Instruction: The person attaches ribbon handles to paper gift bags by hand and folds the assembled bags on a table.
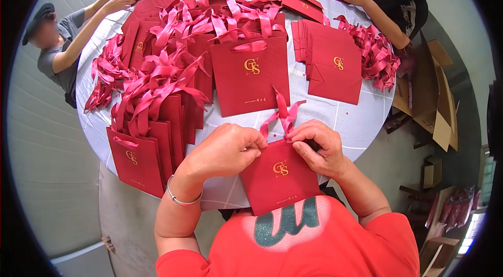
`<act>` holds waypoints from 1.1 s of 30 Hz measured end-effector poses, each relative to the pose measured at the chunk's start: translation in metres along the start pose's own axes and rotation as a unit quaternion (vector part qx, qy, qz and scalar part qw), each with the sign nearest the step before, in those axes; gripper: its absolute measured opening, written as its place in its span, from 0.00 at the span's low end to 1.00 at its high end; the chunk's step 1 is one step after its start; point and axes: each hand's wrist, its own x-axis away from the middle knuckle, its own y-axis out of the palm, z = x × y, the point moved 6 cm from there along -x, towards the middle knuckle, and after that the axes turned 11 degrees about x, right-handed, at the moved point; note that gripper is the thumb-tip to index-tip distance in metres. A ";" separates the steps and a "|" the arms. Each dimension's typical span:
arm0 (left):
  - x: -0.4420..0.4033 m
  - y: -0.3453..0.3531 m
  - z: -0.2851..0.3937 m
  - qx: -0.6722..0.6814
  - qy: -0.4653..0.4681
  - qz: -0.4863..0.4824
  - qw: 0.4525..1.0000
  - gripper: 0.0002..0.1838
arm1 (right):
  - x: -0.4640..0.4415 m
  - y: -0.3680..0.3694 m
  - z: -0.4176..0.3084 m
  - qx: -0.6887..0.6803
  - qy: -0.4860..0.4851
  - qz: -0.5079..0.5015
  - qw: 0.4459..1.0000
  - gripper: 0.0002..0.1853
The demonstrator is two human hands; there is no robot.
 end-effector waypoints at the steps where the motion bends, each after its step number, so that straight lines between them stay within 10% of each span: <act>1: 0.001 0.000 0.001 0.007 0.003 -0.001 1.000 0.09 | 0.001 0.000 0.000 -0.002 -0.001 0.002 1.000 0.07; 33: -0.004 0.005 -0.004 -0.053 0.018 0.063 0.996 0.08 | -0.004 -0.005 -0.026 0.021 -0.019 -0.017 0.999 0.08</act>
